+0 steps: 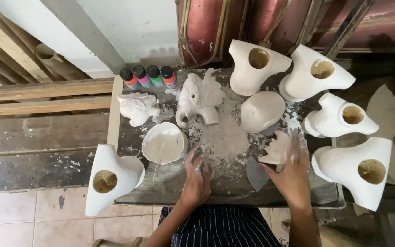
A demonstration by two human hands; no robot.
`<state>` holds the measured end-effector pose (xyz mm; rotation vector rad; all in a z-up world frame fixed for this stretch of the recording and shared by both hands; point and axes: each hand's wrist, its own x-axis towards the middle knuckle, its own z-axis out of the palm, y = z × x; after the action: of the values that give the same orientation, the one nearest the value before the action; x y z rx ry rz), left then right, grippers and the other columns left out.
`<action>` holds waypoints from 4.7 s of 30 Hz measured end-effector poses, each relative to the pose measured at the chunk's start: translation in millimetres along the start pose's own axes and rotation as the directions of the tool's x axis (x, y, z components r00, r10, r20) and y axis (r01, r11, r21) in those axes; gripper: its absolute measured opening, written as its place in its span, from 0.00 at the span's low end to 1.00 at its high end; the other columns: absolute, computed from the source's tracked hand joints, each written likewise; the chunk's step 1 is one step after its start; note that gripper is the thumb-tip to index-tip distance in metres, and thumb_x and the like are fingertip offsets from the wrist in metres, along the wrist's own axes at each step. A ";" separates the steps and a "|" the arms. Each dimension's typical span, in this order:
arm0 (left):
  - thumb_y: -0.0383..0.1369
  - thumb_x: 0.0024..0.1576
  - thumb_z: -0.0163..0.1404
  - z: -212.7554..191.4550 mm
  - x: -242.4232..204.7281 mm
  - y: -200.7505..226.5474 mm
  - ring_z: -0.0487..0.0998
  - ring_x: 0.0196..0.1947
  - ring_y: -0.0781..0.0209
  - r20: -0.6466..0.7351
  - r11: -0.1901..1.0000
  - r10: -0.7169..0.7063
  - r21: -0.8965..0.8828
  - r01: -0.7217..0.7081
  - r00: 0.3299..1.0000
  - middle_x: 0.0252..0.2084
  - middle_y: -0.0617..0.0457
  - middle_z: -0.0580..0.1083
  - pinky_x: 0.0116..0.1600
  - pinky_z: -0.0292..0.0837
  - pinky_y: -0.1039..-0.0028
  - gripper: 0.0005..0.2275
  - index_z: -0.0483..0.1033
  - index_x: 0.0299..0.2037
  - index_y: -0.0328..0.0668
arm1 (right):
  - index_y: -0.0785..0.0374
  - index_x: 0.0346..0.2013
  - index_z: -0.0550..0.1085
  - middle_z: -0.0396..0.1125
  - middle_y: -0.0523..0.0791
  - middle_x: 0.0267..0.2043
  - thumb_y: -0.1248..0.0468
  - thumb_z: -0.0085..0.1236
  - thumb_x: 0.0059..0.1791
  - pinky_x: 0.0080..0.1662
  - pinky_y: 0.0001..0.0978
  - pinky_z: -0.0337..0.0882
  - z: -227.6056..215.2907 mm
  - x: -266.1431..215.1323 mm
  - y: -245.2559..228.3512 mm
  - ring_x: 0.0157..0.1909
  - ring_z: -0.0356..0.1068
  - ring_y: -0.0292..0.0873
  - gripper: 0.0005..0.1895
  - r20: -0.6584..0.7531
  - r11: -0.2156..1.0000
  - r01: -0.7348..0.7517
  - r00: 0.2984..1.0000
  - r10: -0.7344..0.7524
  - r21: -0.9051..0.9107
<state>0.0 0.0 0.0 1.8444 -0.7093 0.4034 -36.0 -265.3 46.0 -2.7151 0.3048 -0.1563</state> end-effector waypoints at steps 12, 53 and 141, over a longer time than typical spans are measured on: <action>0.34 0.67 0.39 5.2 -8.5 1.2 0.56 0.69 0.32 0.084 0.981 -0.194 -0.002 0.195 0.977 0.65 0.28 0.53 0.73 0.56 0.42 0.18 0.57 0.60 0.25 | 0.75 0.64 0.61 0.66 0.62 0.59 0.53 0.77 0.36 0.48 0.46 0.81 -7.8 -11.0 -2.9 0.58 0.70 0.62 0.51 -0.421 0.943 0.269 0.892 -0.166 0.198; 0.34 0.49 0.64 -4.3 63.2 96.2 0.54 0.76 0.42 0.179 0.729 -0.311 -0.585 0.355 0.933 0.76 0.36 0.51 0.76 0.57 0.55 0.48 0.39 0.74 0.33 | 0.67 0.69 0.62 0.53 0.58 0.75 0.28 0.44 0.51 0.77 0.58 0.46 44.9 7.9 -51.3 0.78 0.51 0.58 0.50 -0.167 -0.110 0.145 0.959 -0.229 0.983; 0.18 0.42 0.67 26.9 -17.9 -18.6 0.70 0.62 0.47 0.307 0.293 -0.596 -0.777 0.557 0.742 0.62 0.39 0.68 0.57 0.81 0.60 0.39 0.60 0.66 0.30 | 0.58 0.56 0.79 0.78 0.44 0.46 0.69 0.59 0.53 0.44 0.33 0.78 -83.9 45.5 -113.6 0.46 0.78 0.43 0.17 -0.208 0.840 0.474 0.878 -0.431 0.263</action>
<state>-3.3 -15.2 -33.9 0.9909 -0.0649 -0.3783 16.8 -206.1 171.3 -2.4167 -0.3151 -0.4889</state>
